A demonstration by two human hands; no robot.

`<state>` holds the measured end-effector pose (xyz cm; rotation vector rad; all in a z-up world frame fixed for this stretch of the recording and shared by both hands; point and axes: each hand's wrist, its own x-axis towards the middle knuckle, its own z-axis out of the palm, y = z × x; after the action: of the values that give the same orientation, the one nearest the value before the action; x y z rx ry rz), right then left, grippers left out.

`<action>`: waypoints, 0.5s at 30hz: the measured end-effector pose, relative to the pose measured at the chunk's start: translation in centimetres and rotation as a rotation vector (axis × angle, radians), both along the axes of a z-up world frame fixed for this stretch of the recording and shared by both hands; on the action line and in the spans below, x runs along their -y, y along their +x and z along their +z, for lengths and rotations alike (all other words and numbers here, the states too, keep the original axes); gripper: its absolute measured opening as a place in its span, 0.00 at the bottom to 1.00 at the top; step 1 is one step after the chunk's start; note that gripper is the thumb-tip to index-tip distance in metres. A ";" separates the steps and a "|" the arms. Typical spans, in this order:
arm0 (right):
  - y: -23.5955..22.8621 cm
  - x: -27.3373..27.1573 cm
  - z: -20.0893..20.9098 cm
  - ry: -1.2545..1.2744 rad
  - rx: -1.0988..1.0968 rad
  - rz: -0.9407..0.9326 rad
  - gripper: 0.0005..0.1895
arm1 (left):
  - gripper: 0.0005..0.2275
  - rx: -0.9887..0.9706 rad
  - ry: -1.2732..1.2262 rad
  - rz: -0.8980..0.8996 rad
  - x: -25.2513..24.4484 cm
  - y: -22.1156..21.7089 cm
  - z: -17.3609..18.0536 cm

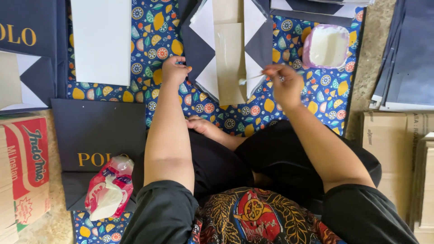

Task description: Assembling a paper shopping bag by applying glue to the flaps and folding the bottom.

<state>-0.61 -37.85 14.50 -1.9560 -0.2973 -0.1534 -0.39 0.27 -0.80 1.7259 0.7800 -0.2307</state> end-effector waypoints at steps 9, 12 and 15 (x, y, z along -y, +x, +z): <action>-3.7 -4.4 0.6 -0.152 0.317 0.436 0.05 | 0.20 -0.029 0.060 -0.020 0.2 0.0 0.0; -4.2 -5.0 0.2 -0.145 0.401 0.510 0.03 | 0.21 -0.033 0.060 -0.025 0.1 0.0 0.0; -4.8 -5.3 -1.1 -0.159 0.437 0.498 0.01 | 0.20 -0.063 0.125 -0.049 0.1 0.1 0.0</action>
<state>-5.39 -32.55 13.41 -1.9271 -1.0979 -0.2345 -0.32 0.17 -0.84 1.8650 0.8131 -0.2751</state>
